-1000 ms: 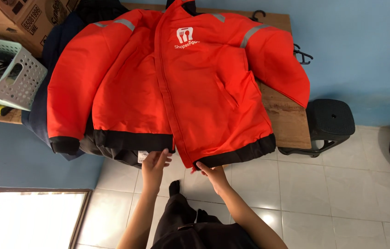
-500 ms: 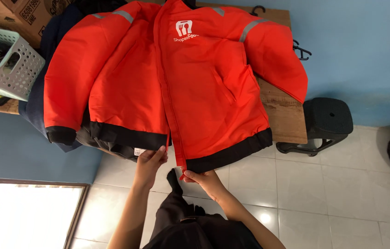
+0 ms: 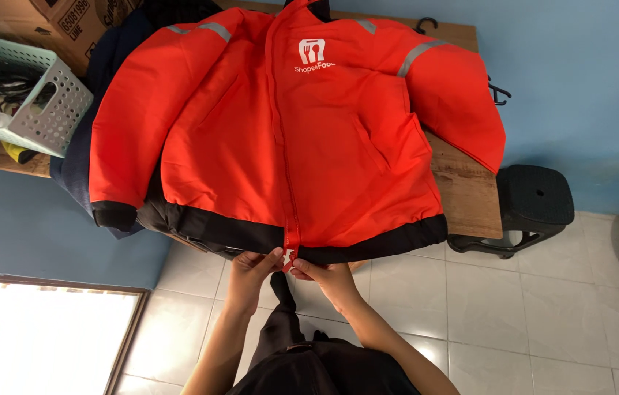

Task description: Hanging a red jacket and a black jacket on wall-mounted hooks using plastic hangers.

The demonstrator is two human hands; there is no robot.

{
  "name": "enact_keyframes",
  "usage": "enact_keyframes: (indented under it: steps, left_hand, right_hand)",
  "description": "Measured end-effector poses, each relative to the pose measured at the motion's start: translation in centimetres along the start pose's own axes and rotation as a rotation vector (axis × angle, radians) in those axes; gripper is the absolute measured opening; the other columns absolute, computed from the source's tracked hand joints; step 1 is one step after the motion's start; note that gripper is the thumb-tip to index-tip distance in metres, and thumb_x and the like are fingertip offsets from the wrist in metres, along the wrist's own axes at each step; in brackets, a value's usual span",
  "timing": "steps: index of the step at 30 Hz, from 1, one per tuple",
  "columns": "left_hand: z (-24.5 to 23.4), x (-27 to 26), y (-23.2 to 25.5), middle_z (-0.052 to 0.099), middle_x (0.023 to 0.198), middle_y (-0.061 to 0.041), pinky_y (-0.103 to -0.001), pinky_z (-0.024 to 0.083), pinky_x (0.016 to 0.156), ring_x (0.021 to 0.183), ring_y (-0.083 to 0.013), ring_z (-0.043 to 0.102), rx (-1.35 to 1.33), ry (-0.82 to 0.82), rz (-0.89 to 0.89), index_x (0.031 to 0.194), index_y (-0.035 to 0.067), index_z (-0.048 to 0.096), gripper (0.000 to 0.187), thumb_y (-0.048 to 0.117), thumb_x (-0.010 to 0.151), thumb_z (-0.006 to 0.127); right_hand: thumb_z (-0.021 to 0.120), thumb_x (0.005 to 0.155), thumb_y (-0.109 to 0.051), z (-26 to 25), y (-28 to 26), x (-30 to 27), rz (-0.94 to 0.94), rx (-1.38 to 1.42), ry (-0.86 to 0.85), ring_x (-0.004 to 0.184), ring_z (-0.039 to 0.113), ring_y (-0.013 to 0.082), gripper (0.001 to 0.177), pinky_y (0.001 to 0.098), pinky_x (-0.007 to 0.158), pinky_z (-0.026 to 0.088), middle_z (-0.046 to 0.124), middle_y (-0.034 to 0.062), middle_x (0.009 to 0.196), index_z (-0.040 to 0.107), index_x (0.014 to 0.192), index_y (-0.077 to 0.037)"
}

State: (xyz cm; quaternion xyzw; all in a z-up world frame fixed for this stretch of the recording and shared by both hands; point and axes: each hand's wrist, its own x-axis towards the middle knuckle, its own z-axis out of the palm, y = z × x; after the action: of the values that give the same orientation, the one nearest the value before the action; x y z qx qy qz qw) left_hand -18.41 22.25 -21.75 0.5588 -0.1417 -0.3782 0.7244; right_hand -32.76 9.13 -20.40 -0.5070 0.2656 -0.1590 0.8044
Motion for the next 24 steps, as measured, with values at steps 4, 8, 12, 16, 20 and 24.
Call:
enact_keyframes:
  steps: [4,8,12,16,20,24]
  left_hand:
    - [1.2,0.0,1.0,0.078,0.078,-0.008,-0.031,0.060,0.077,0.072,-0.0139,0.073,0.013,0.000,0.014,0.086,0.001,0.079,0.018,0.018,0.090,0.076]
    - [1.4,-0.1,1.1,0.079,0.075,-0.010,-0.028,0.057,0.074,0.068,-0.0126,0.071,0.099,0.029,-0.019,0.081,-0.001,0.080,0.021,0.018,0.090,0.077]
    - [1.4,0.0,0.7,0.078,0.074,-0.009,-0.026,0.055,0.073,0.067,-0.0105,0.069,0.099,0.024,0.008,0.080,0.000,0.079,0.020,0.017,0.090,0.077]
    - [1.1,0.1,0.5,0.077,0.073,-0.009,-0.026,0.055,0.072,0.066,-0.0106,0.068,0.143,0.026,0.017,0.079,0.000,0.079,0.019,0.016,0.090,0.079]
    - [0.7,0.1,0.1,0.077,0.071,-0.007,-0.025,0.054,0.070,0.065,-0.0090,0.068,0.162,0.017,-0.013,0.079,0.000,0.080,0.020,0.018,0.089,0.078]
    - [0.0,-0.3,-0.7,0.072,0.066,-0.004,-0.025,0.046,0.063,0.061,-0.0071,0.058,0.258,-0.008,-0.012,0.079,-0.001,0.080,0.023,0.019,0.090,0.078]
  right_hand:
    - [0.075,0.089,-0.013,0.4,0.0,0.1,-0.055,0.017,0.019,0.082,0.077,0.0166,0.019,0.0314,0.078,0.066,0.078,0.0101,0.095,0.073,0.103,-0.001]
    - [0.077,0.089,-0.013,0.4,0.4,0.1,-0.028,-0.005,0.079,0.079,0.077,0.0171,0.017,0.0316,0.077,0.066,0.078,0.0098,0.091,0.074,0.100,0.000]
    - [0.078,0.088,-0.013,0.4,0.5,0.0,-0.062,0.015,0.085,0.077,0.076,0.0167,0.016,0.0328,0.076,0.066,0.077,0.0089,0.089,0.074,0.098,-0.001]
    - [0.077,0.089,-0.014,0.6,0.8,0.0,-0.059,0.016,0.099,0.077,0.076,0.0159,0.015,0.0329,0.078,0.066,0.077,0.0083,0.088,0.075,0.098,-0.002]
    - [0.077,0.089,-0.014,0.8,1.0,0.1,-0.052,0.045,0.122,0.076,0.077,0.0159,0.014,0.0334,0.078,0.066,0.077,0.0082,0.086,0.074,0.097,-0.002]
    - [0.076,0.090,-0.015,1.0,0.6,0.2,-0.050,0.063,0.153,0.076,0.076,0.0148,0.015,0.0322,0.079,0.066,0.077,0.0070,0.087,0.075,0.098,-0.003]
